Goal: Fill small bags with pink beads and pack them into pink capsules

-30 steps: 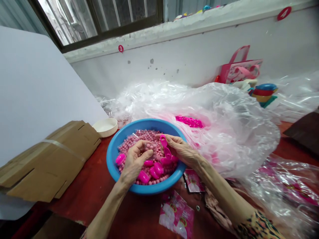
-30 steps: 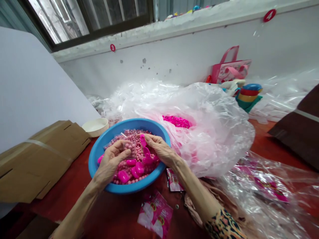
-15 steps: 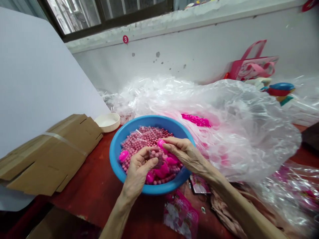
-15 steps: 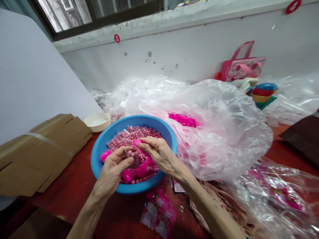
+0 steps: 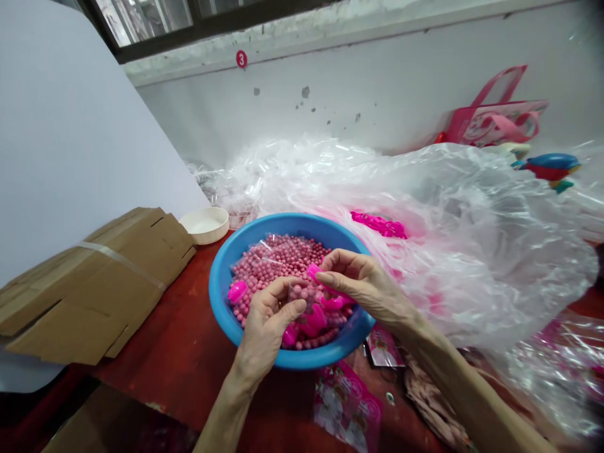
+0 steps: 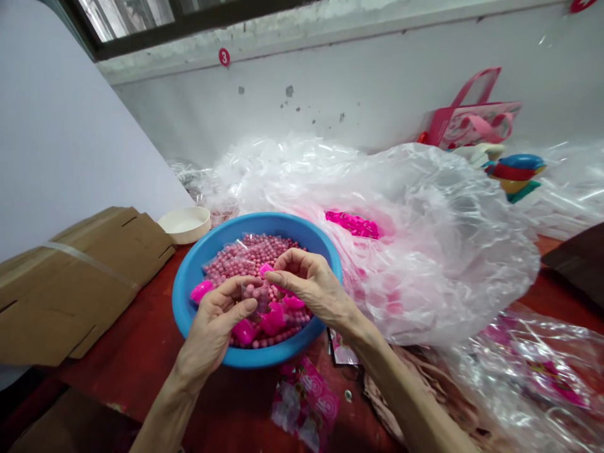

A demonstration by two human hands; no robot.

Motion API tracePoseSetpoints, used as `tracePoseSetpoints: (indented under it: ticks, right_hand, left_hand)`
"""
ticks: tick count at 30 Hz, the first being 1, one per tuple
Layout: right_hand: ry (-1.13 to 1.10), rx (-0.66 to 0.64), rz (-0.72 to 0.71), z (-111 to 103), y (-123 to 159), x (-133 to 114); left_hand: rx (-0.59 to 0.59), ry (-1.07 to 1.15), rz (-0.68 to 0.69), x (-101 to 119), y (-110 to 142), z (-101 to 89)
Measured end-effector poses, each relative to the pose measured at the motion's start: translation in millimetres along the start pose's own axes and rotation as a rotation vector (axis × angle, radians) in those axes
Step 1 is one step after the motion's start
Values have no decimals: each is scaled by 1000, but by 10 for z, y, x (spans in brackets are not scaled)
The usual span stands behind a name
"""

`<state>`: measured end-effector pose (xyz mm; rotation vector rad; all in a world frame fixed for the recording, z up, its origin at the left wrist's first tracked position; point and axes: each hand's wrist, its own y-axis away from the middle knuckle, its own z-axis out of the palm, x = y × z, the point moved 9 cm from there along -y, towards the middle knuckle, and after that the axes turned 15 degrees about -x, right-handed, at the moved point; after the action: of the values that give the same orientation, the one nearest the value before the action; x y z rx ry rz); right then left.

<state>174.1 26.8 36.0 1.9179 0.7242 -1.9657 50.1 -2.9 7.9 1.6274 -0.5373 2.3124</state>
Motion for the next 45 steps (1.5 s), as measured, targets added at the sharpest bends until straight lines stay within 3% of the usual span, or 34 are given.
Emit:
tracePoseSetpoints:
  ticks: [5,10,17,25,30,38,41,45]
  right_hand:
    - [361,193,-188,-44,100,-243]
    - [709,141,-436,213,214,-481]
    - [496,-11,-370,247,277,-385]
    - [406,235,-421,211,309,-408]
    - [654,300,-474,341,405,-449]
    - [1153,98,-465,596,402,-373]
    - [1223,136,-458,631,399,-395]
    - [1272,202,-583,701,405,-472]
  left_hand:
    - [-30,6,7,0,-13,20]
    - [-47,-4,5,18,-23,40]
    - [-62,11,-28,-19,2,33]
    - [-79,-25,-4,15,-1,62]
    - [-72,35,3,5,11,52]
    - [-100,128,-31,-30,-3,77]
    - [-107,158,-39,-38,-27,90]
    - [-78,136,-54,-62,-36,57]
